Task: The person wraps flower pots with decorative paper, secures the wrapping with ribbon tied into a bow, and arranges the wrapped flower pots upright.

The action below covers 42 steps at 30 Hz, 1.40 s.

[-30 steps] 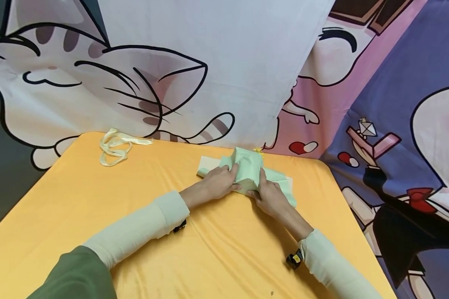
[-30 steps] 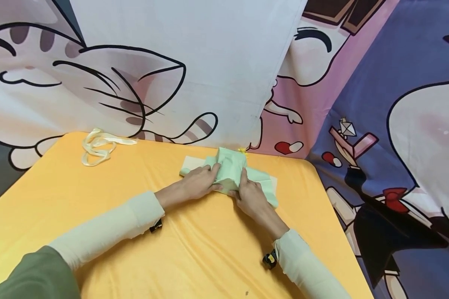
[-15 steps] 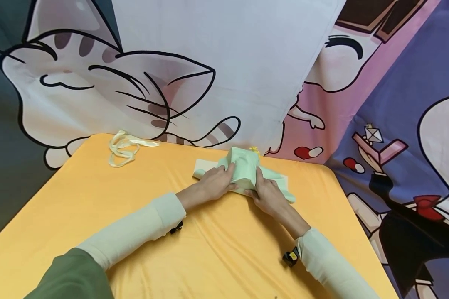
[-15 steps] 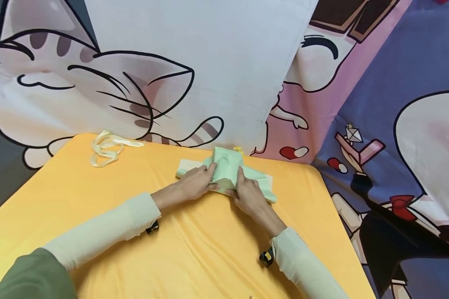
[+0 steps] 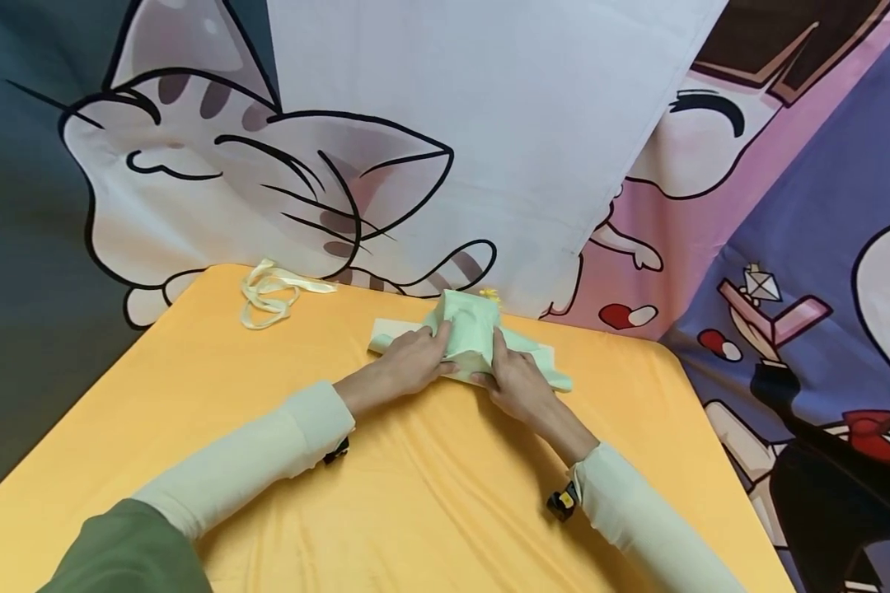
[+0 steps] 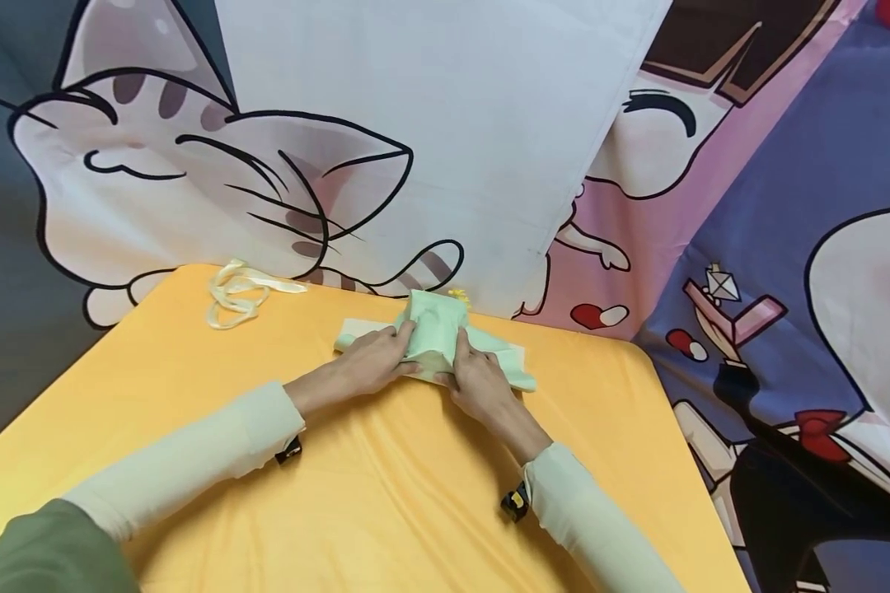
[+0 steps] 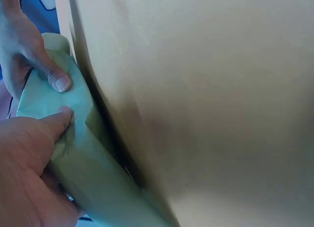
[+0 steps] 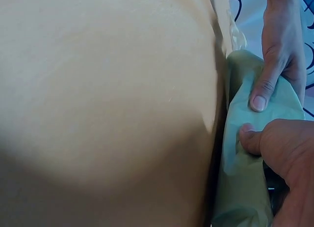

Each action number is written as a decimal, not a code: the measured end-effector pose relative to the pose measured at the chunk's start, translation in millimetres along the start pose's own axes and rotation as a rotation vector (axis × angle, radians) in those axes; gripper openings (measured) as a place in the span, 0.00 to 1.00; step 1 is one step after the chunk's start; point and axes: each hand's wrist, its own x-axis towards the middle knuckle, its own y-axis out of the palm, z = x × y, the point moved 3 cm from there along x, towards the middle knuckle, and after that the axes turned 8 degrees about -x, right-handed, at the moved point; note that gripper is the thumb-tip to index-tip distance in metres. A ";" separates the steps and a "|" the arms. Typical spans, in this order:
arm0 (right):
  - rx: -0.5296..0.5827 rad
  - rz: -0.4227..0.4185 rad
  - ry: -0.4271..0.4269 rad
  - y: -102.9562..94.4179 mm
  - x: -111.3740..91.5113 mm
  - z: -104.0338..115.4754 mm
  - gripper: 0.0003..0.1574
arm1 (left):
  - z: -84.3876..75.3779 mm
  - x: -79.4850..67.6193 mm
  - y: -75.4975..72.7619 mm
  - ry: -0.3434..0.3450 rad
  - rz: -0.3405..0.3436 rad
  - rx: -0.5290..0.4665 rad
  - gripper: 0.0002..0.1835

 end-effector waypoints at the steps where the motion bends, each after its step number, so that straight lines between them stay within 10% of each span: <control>1: 0.002 0.003 -0.002 0.2 1.8 2.3 0.61 | 1.4 -2.3 -1.7 -0.002 -0.004 -0.002 0.39; 32: 0.113 0.021 -0.051 32.3 35.7 36.7 0.62 | 43.1 -41.7 -8.6 -0.119 -0.053 -0.004 0.42; 42: 0.265 0.217 0.072 9.3 34.1 41.2 0.75 | 81.8 -24.4 25.4 -0.060 -0.140 -0.043 0.43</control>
